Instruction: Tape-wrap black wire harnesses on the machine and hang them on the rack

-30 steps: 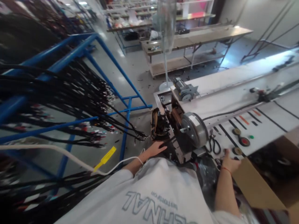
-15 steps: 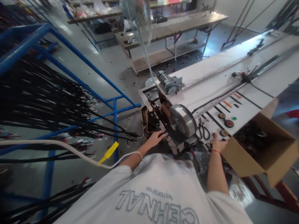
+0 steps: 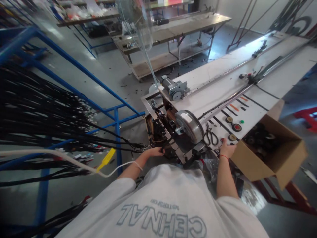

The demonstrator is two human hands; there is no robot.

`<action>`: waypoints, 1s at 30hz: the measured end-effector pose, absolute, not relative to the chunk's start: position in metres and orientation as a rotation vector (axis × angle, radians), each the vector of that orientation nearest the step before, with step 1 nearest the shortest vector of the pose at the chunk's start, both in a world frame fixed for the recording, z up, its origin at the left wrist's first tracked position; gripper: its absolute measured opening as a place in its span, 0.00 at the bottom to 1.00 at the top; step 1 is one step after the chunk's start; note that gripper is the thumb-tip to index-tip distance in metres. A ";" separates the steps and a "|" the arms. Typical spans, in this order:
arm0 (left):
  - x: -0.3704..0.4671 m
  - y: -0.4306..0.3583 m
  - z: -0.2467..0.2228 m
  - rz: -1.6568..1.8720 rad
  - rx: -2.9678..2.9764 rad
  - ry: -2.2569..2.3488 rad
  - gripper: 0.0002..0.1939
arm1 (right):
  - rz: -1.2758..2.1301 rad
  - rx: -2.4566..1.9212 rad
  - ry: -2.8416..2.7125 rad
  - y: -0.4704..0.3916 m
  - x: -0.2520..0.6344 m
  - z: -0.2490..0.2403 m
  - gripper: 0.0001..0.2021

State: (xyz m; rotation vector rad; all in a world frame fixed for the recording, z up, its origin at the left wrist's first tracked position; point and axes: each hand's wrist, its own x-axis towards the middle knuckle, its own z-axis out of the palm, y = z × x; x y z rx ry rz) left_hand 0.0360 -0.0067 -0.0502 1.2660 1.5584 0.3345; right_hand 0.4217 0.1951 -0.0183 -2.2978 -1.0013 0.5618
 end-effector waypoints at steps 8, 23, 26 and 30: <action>0.023 -0.072 -0.023 0.493 1.286 1.752 0.23 | 0.549 -2.250 -0.986 0.198 0.428 -0.030 0.41; 0.072 -0.001 0.004 0.698 1.343 2.011 0.12 | 0.550 -2.250 -0.986 0.195 0.426 -0.027 0.39; 0.077 0.012 0.003 0.694 1.389 1.983 0.10 | 0.558 -2.242 -0.971 0.195 0.426 -0.026 0.39; 0.086 0.030 0.003 0.699 1.411 1.960 0.07 | 0.544 -2.223 -0.998 0.197 0.427 -0.030 0.40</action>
